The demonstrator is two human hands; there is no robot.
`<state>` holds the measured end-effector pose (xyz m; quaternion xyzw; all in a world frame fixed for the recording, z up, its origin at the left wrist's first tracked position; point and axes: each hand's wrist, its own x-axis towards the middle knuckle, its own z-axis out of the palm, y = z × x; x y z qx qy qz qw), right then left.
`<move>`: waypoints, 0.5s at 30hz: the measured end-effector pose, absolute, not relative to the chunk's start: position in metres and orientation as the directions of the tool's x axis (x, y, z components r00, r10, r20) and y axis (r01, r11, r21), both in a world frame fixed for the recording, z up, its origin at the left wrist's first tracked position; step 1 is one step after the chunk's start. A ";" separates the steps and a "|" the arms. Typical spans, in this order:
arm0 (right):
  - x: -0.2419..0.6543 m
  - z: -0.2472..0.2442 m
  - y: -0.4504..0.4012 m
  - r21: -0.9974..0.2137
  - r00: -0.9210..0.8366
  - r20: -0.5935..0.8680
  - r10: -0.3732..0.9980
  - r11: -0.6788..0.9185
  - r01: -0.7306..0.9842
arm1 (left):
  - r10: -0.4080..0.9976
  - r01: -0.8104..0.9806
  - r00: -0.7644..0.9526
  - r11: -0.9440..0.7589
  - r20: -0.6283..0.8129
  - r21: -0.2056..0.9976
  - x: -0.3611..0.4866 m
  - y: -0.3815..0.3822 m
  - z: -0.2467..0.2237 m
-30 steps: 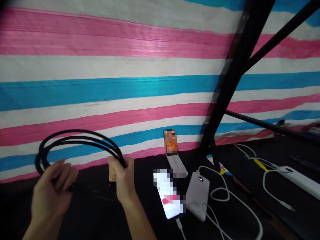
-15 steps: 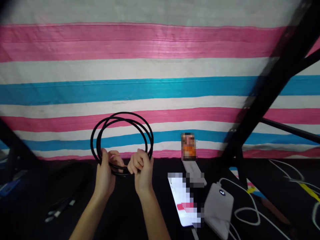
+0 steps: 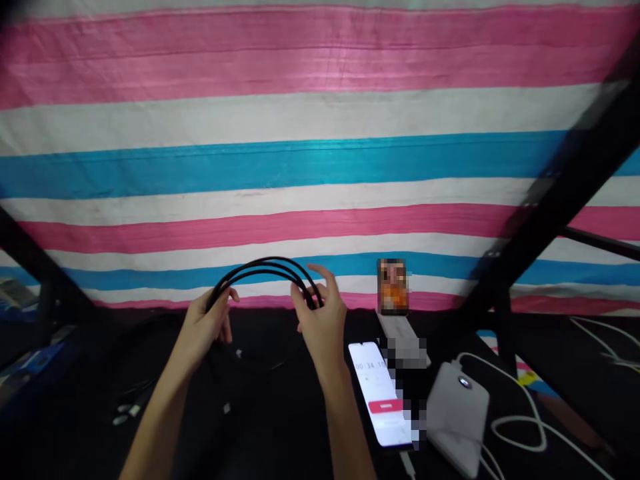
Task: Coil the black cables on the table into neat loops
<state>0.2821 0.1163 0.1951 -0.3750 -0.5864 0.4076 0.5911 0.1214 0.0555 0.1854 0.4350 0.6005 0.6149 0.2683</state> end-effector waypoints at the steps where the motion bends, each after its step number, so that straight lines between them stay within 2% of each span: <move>1: 0.281 0.193 0.117 -0.908 -0.060 0.417 0.907 0.418 0.003 | 0.869 0.217 -0.451 -0.112 0.202 0.970 0.120 0.057 0.185; 4: 0.276 0.187 0.118 -0.862 -0.182 0.472 0.863 0.494 0.111 | 0.887 0.294 -0.401 -0.110 0.228 0.949 0.124 0.058 0.186; 9: 0.269 0.187 0.107 -0.805 -0.297 0.465 0.834 0.538 0.249 | 0.910 0.373 -0.308 -0.155 0.279 0.915 0.136 0.053 0.191; 12: 0.269 0.191 0.101 -0.803 -0.299 0.501 0.812 0.565 0.191 | 0.851 0.339 -0.438 -0.144 0.291 0.930 0.135 0.051 0.192; 15: 0.270 0.192 0.102 -0.873 -0.273 0.441 0.855 0.479 0.091 | 0.726 0.167 -0.630 -0.219 0.275 0.961 0.125 0.048 0.195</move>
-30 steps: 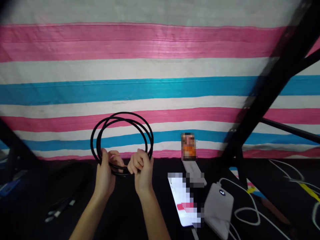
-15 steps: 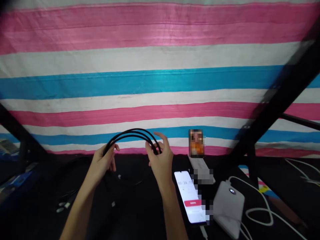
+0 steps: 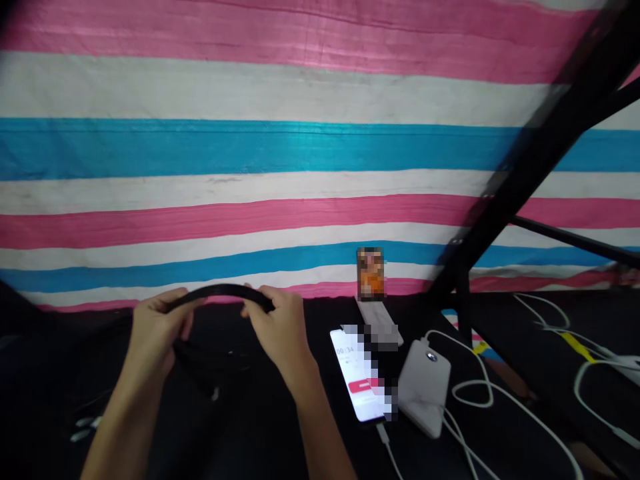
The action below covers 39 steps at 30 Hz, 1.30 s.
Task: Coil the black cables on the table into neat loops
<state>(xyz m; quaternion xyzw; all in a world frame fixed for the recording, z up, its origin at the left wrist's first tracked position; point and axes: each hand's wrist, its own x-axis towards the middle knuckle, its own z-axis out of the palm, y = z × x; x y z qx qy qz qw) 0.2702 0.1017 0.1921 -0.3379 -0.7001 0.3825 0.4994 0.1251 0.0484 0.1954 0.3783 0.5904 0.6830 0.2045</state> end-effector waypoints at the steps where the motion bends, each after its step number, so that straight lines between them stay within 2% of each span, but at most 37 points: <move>1: 0.270 0.191 0.103 -0.905 -0.282 0.395 0.874 0.423 0.042 | 0.689 0.085 -0.678 -0.273 0.257 0.958 0.121 0.047 0.198; 5: 0.257 0.185 0.105 -0.954 -0.481 0.267 0.835 0.161 -0.251 | 0.639 -0.260 -0.762 -0.449 0.103 0.855 0.109 0.044 0.210; 7: 0.246 0.183 0.102 -0.925 -0.554 0.263 0.790 0.044 -0.377 | 0.680 -0.410 -0.733 -0.452 0.008 0.792 0.108 0.044 0.213; 9: 0.238 0.182 0.098 -0.879 -0.567 0.257 0.782 -0.054 -0.474 | 0.715 -0.484 -0.699 -0.444 -0.028 0.754 0.107 0.046 0.213; 12: 0.234 0.183 0.094 -0.805 -0.521 0.196 0.831 -0.168 -0.570 | 0.749 -0.391 -0.658 -0.427 0.077 0.815 0.106 0.051 0.206; 15: 0.241 0.187 0.093 -0.739 -0.477 0.112 0.871 -0.248 -0.627 | 0.763 -0.061 -0.615 -0.295 0.197 0.954 0.104 0.059 0.193; 17: 0.247 0.190 0.093 -0.717 -0.453 0.123 0.883 -0.236 -0.656 | 0.765 0.101 -0.610 -0.184 0.207 0.978 0.105 0.068 0.183; 19: 0.252 0.193 0.091 -0.732 -0.438 0.176 0.881 -0.180 -0.657 | 0.757 0.101 -0.631 -0.139 0.171 0.985 0.110 0.079 0.172; 22: 0.254 0.195 0.084 -0.790 -0.403 0.239 0.884 -0.064 -0.609 | 0.717 -0.095 -0.696 -0.126 0.024 0.987 0.127 0.092 0.161; 24: 0.253 0.191 0.079 -0.828 -0.366 0.302 0.880 0.052 -0.559 | 0.716 -0.298 -0.686 -0.119 -0.126 0.947 0.138 0.095 0.160; 27: 0.249 0.183 0.076 -0.836 -0.358 0.411 0.838 0.190 -0.515 | 0.827 -0.594 -0.461 -0.018 -0.322 0.804 0.149 0.092 0.165; 29: 0.246 0.179 0.078 -0.823 -0.374 0.435 0.819 0.193 -0.535 | 0.886 -0.700 -0.267 0.093 -0.380 0.708 0.148 0.088 0.169; 31: 0.245 0.178 0.084 -0.829 -0.428 0.419 0.801 0.145 -0.540 | 0.902 -0.743 -0.214 0.099 -0.376 0.662 0.145 0.084 0.174; 35: 0.249 0.183 0.100 -0.910 -0.513 0.328 0.794 0.118 -0.398 | 0.897 -0.702 -0.397 -0.158 -0.198 0.694 0.132 0.080 0.178; 37: 0.254 0.183 0.108 -0.945 -0.472 0.278 0.836 0.151 -0.289 | 0.862 -0.559 -0.501 -0.254 -0.077 0.789 0.120 0.078 0.176; 39: 0.259 0.180 0.115 -0.970 -0.437 0.233 0.869 0.175 -0.169 | 0.812 -0.319 -0.583 -0.214 -0.013 0.923 0.105 0.077 0.171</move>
